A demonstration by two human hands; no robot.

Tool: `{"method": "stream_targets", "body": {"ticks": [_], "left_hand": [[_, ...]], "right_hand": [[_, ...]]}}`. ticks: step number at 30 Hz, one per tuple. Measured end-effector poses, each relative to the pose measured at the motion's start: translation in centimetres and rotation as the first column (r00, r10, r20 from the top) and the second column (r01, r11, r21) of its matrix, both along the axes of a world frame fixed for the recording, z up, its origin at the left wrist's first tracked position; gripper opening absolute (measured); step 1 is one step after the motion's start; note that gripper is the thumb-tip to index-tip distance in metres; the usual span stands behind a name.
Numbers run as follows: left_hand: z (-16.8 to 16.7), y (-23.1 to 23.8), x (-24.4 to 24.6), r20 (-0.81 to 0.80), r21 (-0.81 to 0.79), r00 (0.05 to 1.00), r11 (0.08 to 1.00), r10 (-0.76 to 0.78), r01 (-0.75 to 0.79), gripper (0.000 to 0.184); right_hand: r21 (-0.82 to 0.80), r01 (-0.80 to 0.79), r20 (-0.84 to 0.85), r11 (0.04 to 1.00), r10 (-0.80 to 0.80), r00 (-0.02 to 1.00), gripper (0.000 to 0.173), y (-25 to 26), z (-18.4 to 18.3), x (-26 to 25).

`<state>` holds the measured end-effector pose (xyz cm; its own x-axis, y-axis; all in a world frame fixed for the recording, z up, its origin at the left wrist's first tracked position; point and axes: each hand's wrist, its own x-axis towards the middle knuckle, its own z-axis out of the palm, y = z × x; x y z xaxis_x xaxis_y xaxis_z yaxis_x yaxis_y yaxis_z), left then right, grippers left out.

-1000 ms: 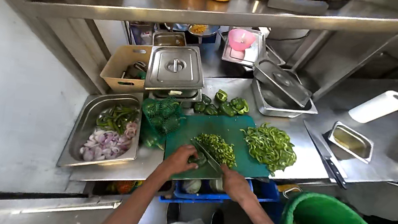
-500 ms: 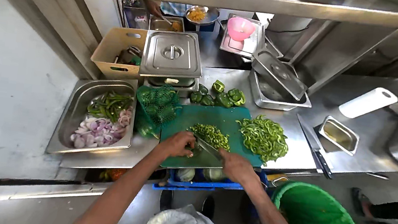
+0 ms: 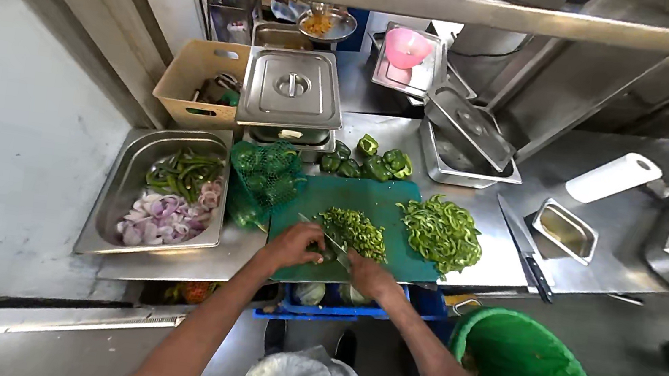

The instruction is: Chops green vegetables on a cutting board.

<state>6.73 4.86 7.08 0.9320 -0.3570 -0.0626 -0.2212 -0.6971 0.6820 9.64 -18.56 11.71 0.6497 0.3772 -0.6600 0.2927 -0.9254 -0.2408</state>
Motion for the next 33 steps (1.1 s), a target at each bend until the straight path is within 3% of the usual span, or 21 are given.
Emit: {"method": "stream_targets", "body": {"ticks": [4, 9, 14, 18, 22, 24, 29, 31, 33], "left_hand": [[-0.2, -0.1, -0.5, 0.026, -0.030, 0.999, 0.999, 0.026, -0.026, 0.023], [-0.7, 0.0, -0.8, 0.045, -0.036, 0.998, 0.998, 0.048, -0.046, 0.023], [-1.1, 0.0, -1.5, 0.092, -0.066, 0.993, 0.995, 0.080, -0.074, 0.021], [-1.5, 0.0, -2.0, 0.144, -0.056, 0.984, 0.994, 0.102, -0.095, 0.023], [-1.4, 1.1, -2.0, 0.136, -0.021, 0.990, 0.999, 0.037, -0.034, 0.018], [-1.2, 1.4, -1.6, 0.139, 0.021, 0.990, 1.000, -0.005, 0.002, 0.013], [-0.1, 1.3, -1.0, 0.060, 0.040, 0.997, 0.998, -0.056, 0.054, 0.011], [0.0, 1.3, -1.0, 0.055, 0.030, 0.997, 0.998, -0.049, 0.047, 0.009], [-0.1, 1.4, -0.9, 0.050, 0.033, 0.998, 0.999, -0.038, 0.037, 0.009]], "right_hand": [[-0.075, -0.056, 0.020, 0.996, 0.058, 0.998, 0.039, -2.0, 4.9, 0.4], [-0.003, -0.003, -0.009, 1.000, 0.003, 1.000, 0.048, -0.1, -0.4, -0.6], [-0.086, -0.072, 0.014, 0.994, 0.073, 0.997, 0.041, -1.4, 5.0, 0.2], [-0.027, -0.002, -0.041, 1.000, 0.001, 0.999, 0.051, 0.5, -0.4, -1.2], [-0.007, -0.011, -0.040, 1.000, 0.011, 0.999, 0.046, 0.9, -1.5, -1.0], [-0.022, -0.021, -0.017, 1.000, 0.020, 1.000, 0.045, 0.7, -0.5, -1.0], [-0.142, -0.056, 0.053, 0.988, 0.064, 0.997, 0.047, 0.0, 6.2, -1.5], [-0.133, -0.032, 0.049, 0.991, 0.039, 0.998, 0.047, 0.6, 4.5, -1.7], [-0.050, 0.001, 0.014, 0.999, -0.001, 1.000, 0.044, 1.2, 0.6, -1.5]]}}
